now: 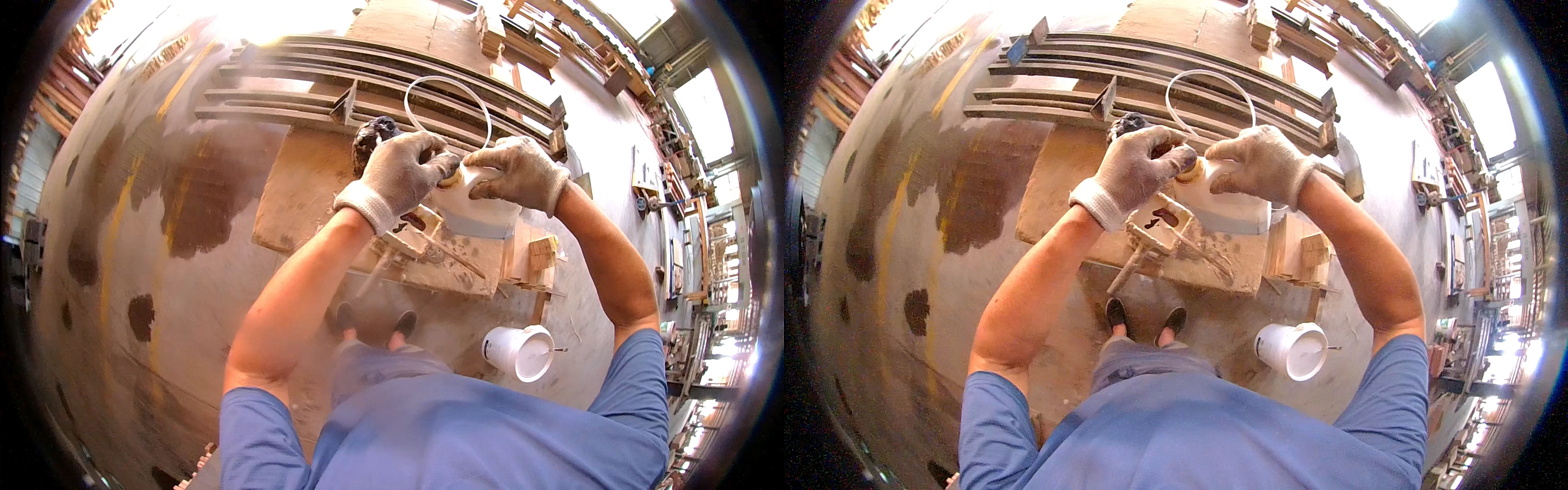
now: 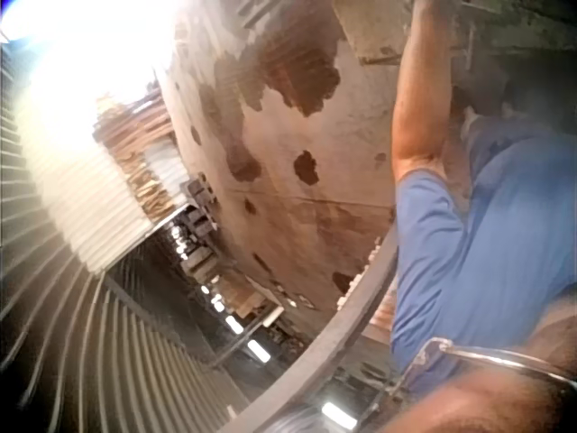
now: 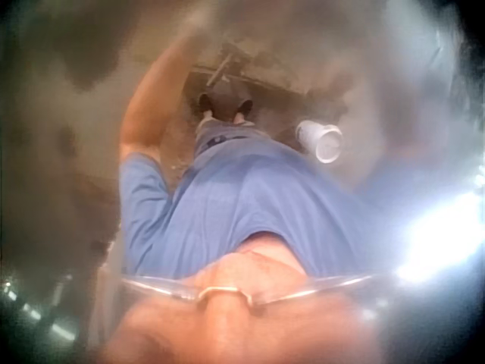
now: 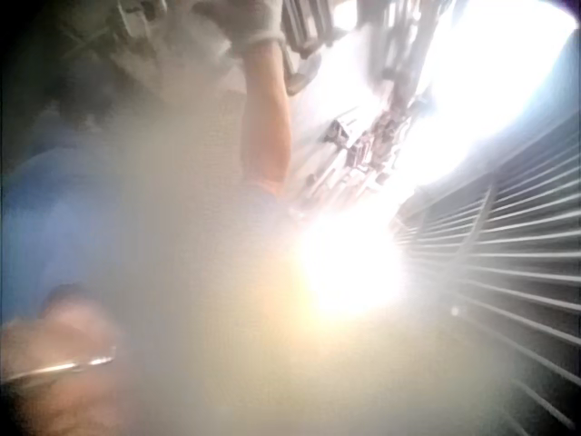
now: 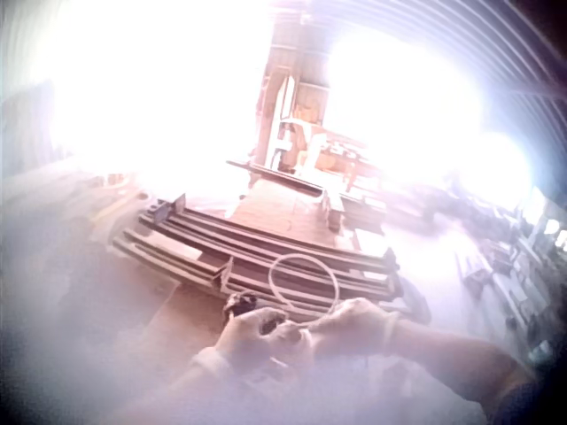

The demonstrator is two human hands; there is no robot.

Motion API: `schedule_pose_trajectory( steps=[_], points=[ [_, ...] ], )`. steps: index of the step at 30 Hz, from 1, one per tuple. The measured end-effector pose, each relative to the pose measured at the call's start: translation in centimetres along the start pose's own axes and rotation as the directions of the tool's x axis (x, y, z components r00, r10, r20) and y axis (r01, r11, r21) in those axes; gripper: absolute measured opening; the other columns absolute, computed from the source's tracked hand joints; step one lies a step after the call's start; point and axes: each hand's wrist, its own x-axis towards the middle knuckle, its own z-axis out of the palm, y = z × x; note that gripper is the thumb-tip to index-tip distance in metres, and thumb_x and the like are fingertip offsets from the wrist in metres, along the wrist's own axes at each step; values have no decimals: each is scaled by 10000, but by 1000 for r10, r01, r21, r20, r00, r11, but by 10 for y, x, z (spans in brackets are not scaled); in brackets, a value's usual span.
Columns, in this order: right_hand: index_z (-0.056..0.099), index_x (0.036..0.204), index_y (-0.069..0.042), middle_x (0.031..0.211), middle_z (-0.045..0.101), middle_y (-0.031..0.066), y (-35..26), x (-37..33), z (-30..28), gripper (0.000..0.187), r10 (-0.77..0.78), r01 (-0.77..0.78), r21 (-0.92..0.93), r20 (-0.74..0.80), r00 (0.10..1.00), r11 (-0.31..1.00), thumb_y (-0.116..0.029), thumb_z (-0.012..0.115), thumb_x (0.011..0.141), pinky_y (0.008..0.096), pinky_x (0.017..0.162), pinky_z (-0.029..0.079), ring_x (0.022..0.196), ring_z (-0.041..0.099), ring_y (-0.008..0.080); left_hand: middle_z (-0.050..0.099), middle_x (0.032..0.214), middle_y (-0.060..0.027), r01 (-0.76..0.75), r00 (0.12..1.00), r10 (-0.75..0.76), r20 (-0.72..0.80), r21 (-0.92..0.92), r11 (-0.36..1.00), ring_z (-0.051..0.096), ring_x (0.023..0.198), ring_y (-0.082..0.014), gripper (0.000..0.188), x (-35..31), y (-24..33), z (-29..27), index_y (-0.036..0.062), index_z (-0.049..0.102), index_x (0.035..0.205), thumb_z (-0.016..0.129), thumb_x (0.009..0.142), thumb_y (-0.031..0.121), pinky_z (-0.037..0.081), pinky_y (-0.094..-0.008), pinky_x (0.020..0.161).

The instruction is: The person walks through a workshop carrying a paint tray and brush, then squats to open a large white bucket. They scoop a white powder from the bucket into the tray and add a liquid from a plastic jug, mixing the contents with the brush. Finally, they walk to a workbench and place the tray down.

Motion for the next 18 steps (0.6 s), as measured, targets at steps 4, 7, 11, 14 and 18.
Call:
schedule_pose_trajectory(
  steps=[4, 7, 11, 14, 18],
  points=[
    [808, 1174, -100, 923, 791, 154, 9, -10, -5, 479, 6, -3, 31, -87, 996, 1000, -374, 890, 790, 391, 793, 603, 809, 764, 290, 777, 1000, -175, -133, 983, 86, 162, 307, 942, 758, 906, -301, 319, 18, 24, 4, 41, 795, 1102, 795, 941, 316, 592, -415, 844],
    [804, 1197, -99, 934, 798, 154, 18, -20, -3, 468, 33, -18, 98, -150, 988, 995, -345, 882, 806, 374, 810, 612, 823, 776, 246, 772, 1008, -188, -104, 990, 58, 132, 374, 921, 751, 925, -354, 312, 32, 34, 18, 50, 796, 1067, 798, 925, 328, 591, -443, 875],
    [804, 1191, -88, 942, 801, 158, 28, -25, 5, 463, 183, -156, 169, -156, 971, 973, -319, 886, 799, 361, 819, 616, 848, 781, 208, 771, 1118, -178, -420, 907, 377, 185, 370, 829, 728, 1070, -355, 292, 41, 9, 39, 69, 767, 1171, 787, 916, 211, 576, -441, 953],
    [805, 1186, -78, 951, 803, 167, 49, -27, 21, 467, 209, -163, 230, -195, 958, 959, -311, 884, 789, 366, 822, 613, 852, 779, 208, 744, 1205, -234, -348, 937, 338, 89, 334, 876, 700, 1210, -351, 456, 43, -1, 52, 69, 721, 1317, 793, 894, 224, 538, -436, 1069],
    [800, 1177, -63, 969, 798, 184, 66, -27, 49, 481, 293, -205, 332, -240, 926, 921, -325, 883, 782, 378, 841, 607, 883, 778, 250, 739, 1215, -240, -13, 990, -42, 134, 385, 923, 731, 1130, -360, 435, 57, 7, 55, 89, 747, 1297, 761, 926, 315, 556, -431, 1048]
  ],
)
